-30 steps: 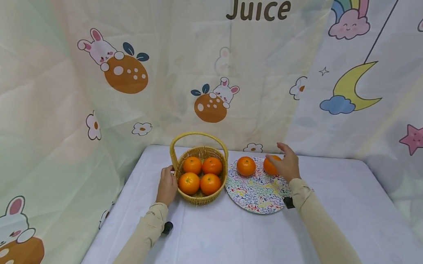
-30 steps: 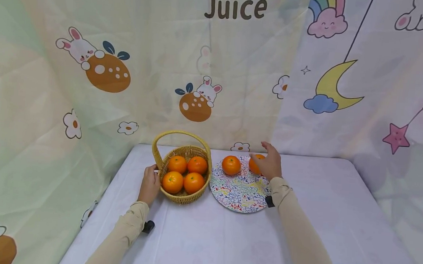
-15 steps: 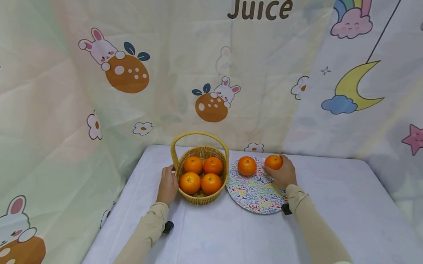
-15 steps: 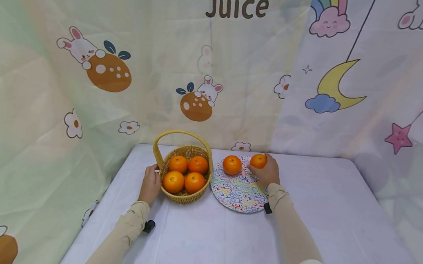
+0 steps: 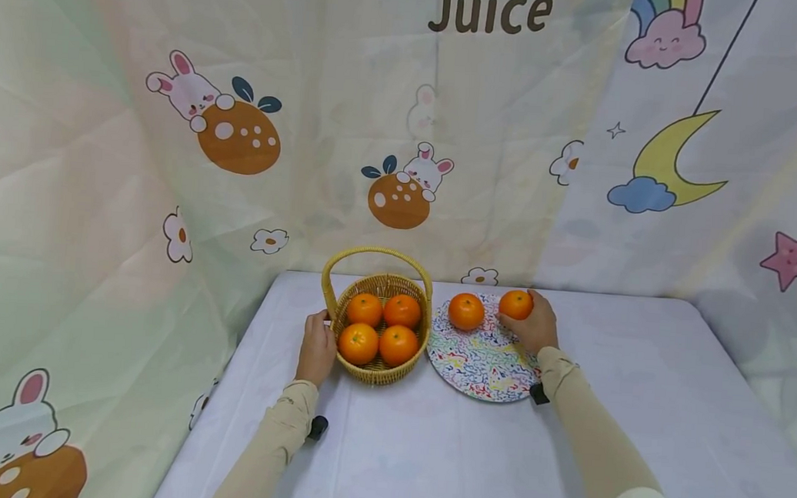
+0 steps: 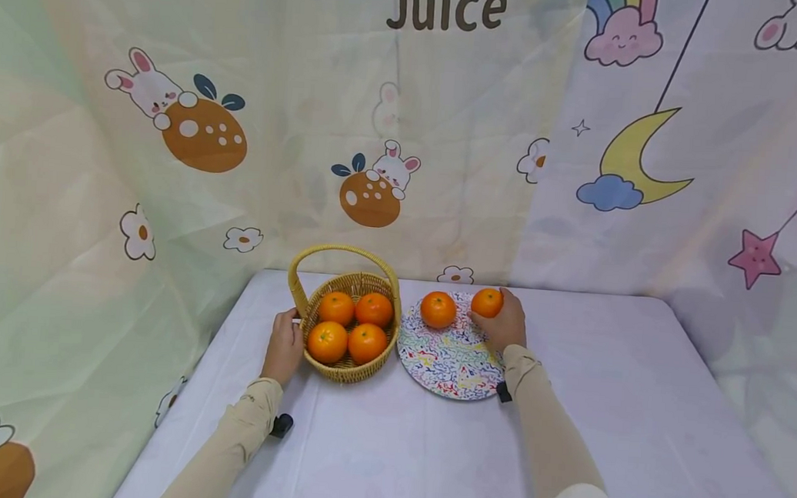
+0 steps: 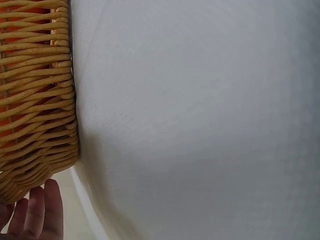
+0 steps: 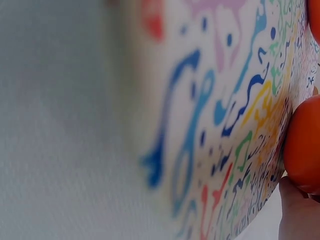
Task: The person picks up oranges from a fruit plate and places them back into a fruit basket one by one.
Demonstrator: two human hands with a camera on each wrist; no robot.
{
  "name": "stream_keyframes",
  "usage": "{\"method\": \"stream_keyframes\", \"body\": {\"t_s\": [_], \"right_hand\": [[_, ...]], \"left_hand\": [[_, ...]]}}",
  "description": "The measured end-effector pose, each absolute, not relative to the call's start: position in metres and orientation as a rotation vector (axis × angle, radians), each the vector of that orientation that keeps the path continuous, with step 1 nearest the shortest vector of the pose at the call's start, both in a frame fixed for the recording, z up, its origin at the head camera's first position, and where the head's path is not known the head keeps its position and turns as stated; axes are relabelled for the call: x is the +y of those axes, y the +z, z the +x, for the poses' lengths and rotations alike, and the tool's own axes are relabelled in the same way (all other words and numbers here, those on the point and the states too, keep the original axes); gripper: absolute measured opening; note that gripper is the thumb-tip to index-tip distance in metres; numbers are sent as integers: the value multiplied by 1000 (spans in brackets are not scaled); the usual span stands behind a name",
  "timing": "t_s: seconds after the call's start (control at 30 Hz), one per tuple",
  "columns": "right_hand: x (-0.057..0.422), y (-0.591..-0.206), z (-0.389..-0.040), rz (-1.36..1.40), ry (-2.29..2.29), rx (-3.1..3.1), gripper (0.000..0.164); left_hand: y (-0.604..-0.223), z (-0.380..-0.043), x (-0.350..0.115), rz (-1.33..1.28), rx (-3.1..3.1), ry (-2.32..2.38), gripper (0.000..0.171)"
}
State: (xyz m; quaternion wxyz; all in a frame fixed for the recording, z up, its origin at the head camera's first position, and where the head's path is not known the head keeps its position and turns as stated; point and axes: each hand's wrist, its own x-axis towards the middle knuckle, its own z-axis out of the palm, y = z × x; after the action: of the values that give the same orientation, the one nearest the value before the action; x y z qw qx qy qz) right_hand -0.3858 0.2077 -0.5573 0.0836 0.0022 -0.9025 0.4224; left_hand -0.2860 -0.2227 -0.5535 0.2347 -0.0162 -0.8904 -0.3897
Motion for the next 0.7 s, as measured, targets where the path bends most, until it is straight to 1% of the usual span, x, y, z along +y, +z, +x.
{"method": "stream_keyframes", "body": {"t_s": [0.37,0.53,0.7], "right_hand": [[204,-551,-382,-1,1308,-2676,89],[206,-547,-385,52,1303,-2644,85],[201,-532,-382,93,1288,-2621,86]], "left_hand": [[-550,-284,-220,-21,-2460,-1086,33],[-548,-283,-220,9,-2487,-1120,34],[-548,-283,-220,11,-2491,-1127,34]]}}
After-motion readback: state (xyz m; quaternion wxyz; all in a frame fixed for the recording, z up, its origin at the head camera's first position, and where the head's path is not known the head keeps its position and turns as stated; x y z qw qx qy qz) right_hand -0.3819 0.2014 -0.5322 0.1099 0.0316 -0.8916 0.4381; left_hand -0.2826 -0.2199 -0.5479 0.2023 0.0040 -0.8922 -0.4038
